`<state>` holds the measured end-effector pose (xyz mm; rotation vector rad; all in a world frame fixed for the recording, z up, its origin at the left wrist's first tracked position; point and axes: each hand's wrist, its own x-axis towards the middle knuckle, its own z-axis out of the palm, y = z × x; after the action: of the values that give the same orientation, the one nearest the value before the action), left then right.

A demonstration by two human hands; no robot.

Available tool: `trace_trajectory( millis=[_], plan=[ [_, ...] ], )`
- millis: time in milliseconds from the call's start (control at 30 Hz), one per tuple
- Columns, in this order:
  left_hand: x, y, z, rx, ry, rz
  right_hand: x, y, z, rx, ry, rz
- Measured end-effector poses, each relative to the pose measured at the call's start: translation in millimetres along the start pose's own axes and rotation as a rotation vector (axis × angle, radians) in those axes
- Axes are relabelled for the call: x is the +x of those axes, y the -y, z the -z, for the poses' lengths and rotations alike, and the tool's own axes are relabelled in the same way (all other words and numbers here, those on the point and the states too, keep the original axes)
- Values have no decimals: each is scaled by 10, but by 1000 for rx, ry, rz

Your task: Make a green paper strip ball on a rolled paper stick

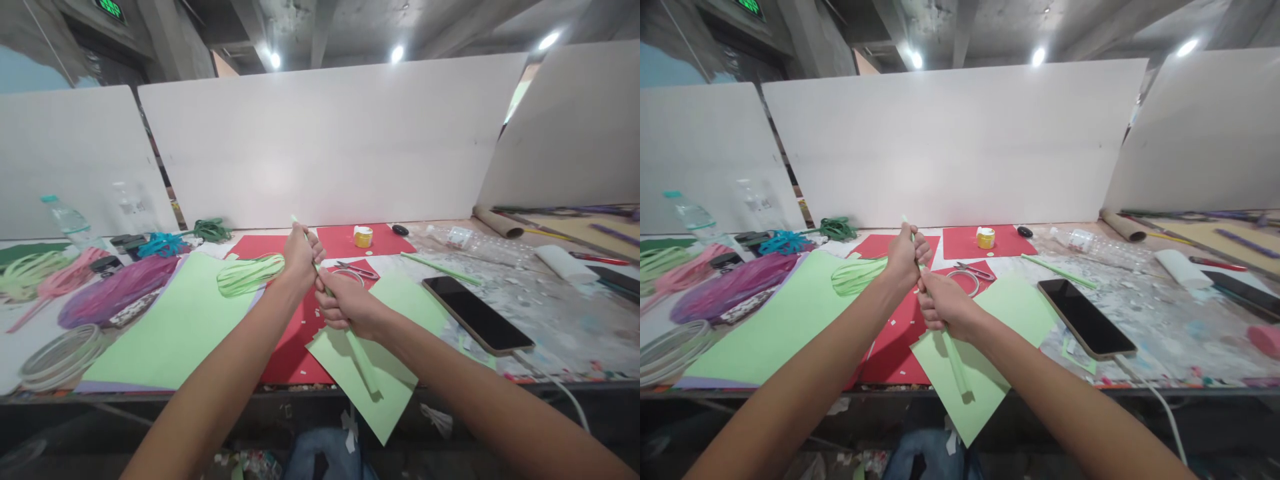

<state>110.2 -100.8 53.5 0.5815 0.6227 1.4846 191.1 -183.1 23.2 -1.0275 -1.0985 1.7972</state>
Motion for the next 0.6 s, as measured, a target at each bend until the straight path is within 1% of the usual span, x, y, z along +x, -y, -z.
trace_trajectory(
  millis=[67, 133, 233, 333, 467, 600],
  plan=[
    [-30, 9, -20, 5, 10, 2, 22, 31, 1, 18, 1, 23],
    [-14, -37, -39, -5, 25, -6, 10, 40, 11, 37, 27, 27],
    [54, -140, -50, -38, 39, -32, -61, 28, 36, 75, 130, -13],
    [78, -167, -46, -55, 34, -35, -114, 24, 55, 92, 202, -59],
    [2, -83, -51, -45, 10, -22, -79, 58, 63, 96, 207, -35],
    [-49, -51, -63, 11, 0, -53, -20, 100, 74, 60, 184, -8]
  ],
)
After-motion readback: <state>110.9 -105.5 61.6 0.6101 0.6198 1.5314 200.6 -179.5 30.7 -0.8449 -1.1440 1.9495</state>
